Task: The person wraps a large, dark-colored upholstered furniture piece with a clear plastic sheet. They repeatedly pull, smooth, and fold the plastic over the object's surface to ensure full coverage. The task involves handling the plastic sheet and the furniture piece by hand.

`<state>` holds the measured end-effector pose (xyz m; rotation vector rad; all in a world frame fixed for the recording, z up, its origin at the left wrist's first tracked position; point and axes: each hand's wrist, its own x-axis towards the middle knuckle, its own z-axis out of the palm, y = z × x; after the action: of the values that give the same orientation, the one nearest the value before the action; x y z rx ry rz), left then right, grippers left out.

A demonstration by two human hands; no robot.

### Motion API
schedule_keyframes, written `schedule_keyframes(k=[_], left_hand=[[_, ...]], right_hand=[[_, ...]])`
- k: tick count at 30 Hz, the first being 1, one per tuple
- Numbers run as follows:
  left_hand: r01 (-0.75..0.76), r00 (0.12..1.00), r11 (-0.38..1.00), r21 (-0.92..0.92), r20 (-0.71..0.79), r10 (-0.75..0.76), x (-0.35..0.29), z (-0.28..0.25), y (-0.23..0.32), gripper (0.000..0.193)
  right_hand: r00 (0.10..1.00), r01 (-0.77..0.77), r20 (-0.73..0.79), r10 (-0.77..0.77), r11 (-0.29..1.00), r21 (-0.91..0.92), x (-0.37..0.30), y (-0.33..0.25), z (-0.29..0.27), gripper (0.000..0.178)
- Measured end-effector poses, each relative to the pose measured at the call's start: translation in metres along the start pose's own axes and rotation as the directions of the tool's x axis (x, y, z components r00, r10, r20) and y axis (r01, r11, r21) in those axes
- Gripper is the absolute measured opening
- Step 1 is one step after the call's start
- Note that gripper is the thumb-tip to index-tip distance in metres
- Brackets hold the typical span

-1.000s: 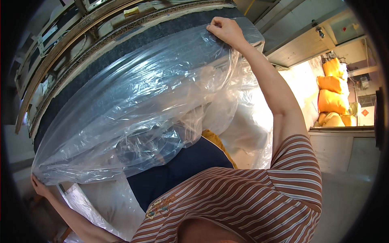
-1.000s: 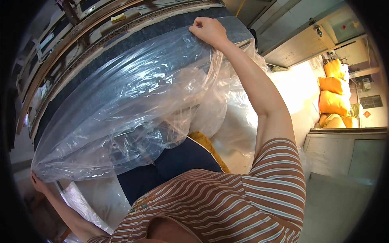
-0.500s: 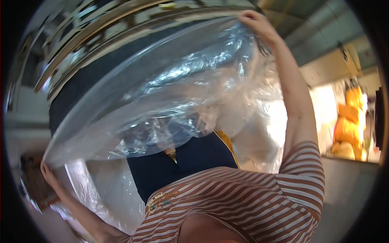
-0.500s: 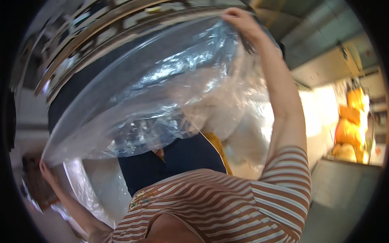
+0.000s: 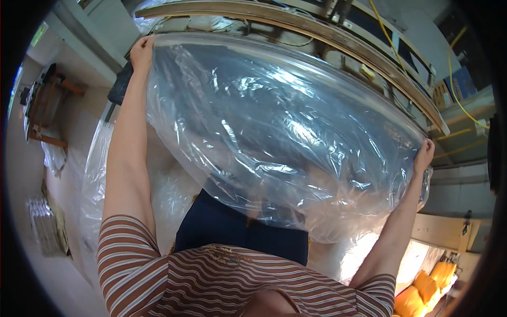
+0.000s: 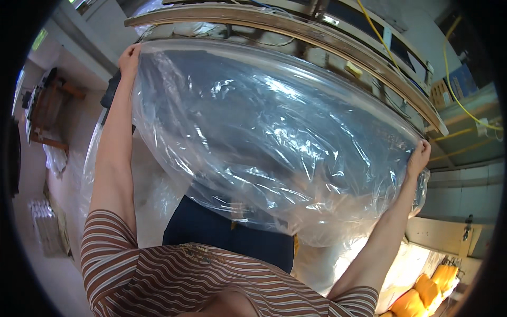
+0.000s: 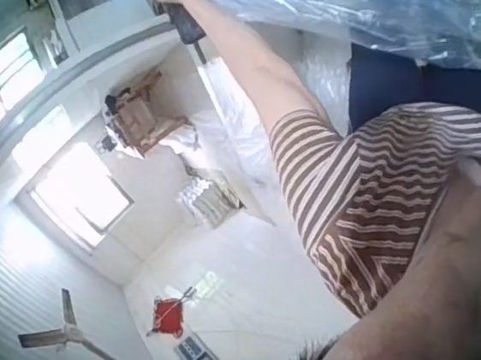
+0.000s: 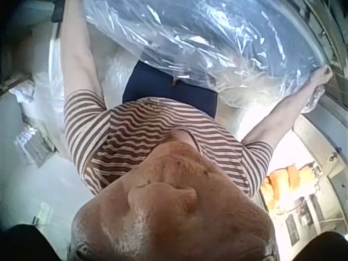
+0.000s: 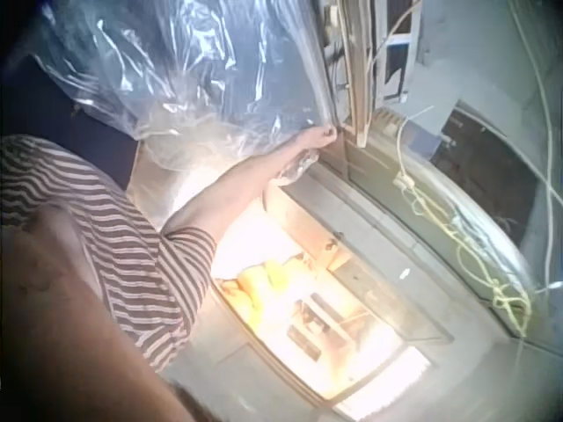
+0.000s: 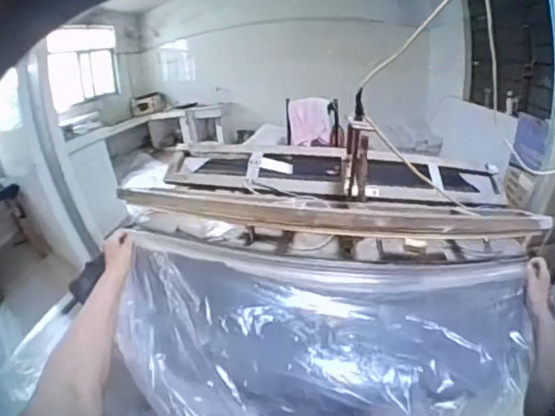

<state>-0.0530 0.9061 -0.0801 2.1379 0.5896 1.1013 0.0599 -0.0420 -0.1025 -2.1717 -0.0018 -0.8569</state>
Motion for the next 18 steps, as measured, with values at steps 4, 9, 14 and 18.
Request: schedule_keyframes(k=[4,9,14,18], left_hand=[[0.049,0.997,0.994,-0.1,0.071,-0.042,0.01,0.026,-0.002,0.029],[0.087,0.988,0.996,-0.008,0.127,-0.085,0.015,0.03,0.004,0.028],[0.069,0.99,0.994,-0.09,0.129,-0.057,0.031,0.041,-0.01,0.03],[0.096,0.99,0.989,0.109,0.088,-0.106,0.03,0.044,0.0,0.035]], right_hand=[[0.998,0.025,0.054,-0.022,0.999,-0.042,0.018,0.007,-0.005,0.023],[0.998,0.034,0.059,-0.022,0.974,-0.226,0.023,-0.012,0.013,0.026],[0.999,-0.039,0.026,0.045,0.983,-0.178,0.037,-0.007,0.015,0.027],[0.994,0.06,-0.07,-0.085,0.951,-0.304,0.043,0.0,0.016,0.027]])
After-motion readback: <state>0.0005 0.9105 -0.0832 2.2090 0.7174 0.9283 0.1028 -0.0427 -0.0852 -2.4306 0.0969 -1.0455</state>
